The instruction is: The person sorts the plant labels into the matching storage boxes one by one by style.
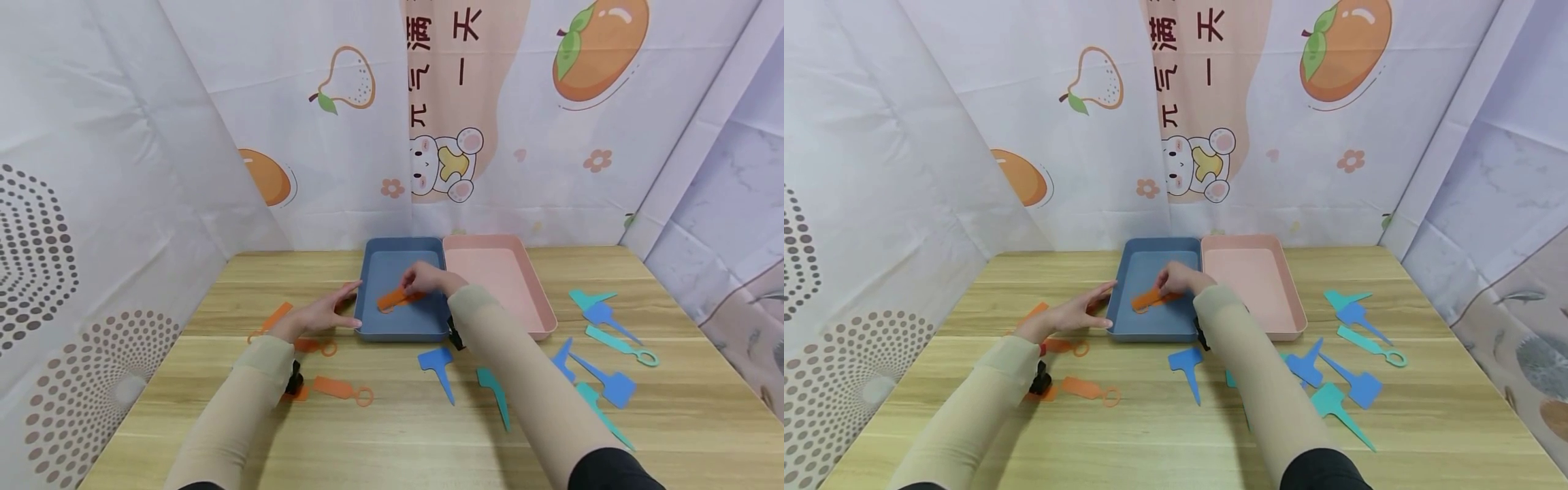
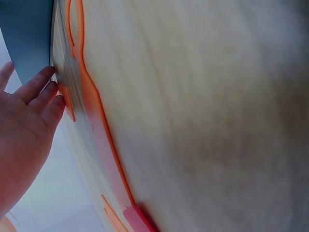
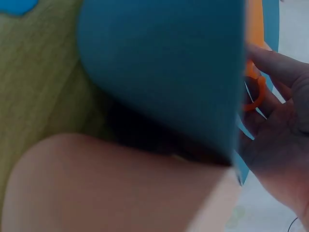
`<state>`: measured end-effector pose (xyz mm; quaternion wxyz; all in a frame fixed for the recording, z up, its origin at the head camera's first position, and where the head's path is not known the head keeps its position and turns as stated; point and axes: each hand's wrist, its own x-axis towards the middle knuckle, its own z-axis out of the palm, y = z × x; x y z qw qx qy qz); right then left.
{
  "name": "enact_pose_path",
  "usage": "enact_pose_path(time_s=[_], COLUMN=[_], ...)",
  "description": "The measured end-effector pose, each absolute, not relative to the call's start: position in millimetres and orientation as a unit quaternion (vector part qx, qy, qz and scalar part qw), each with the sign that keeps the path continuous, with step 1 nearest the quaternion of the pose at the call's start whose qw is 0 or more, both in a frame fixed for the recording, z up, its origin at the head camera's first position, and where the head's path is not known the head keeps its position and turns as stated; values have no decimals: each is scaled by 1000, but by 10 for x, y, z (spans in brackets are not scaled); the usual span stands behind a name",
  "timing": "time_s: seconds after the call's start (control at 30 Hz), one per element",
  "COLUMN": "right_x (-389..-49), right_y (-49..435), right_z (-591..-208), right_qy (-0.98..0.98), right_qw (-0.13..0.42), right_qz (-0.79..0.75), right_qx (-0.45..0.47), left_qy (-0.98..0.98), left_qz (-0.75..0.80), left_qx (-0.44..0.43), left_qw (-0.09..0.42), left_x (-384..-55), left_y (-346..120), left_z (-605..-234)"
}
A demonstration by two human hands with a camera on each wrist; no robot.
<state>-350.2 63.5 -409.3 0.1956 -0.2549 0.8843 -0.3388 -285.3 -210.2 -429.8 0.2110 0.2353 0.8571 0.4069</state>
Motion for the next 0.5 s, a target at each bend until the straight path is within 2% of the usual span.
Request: enact_pose_path(time_s=[0.5], right_x=[-3503], right_y=[623], right_z=[-4149], right_qy=[891], right_qw=[182], right_qz=[-328], right_qx=[-256], left_qy=[853], left_qz=[410], left_qx=[243], left_qw=[212], left_x=[-2830], left_y=[-2101], left_z=[-4283])
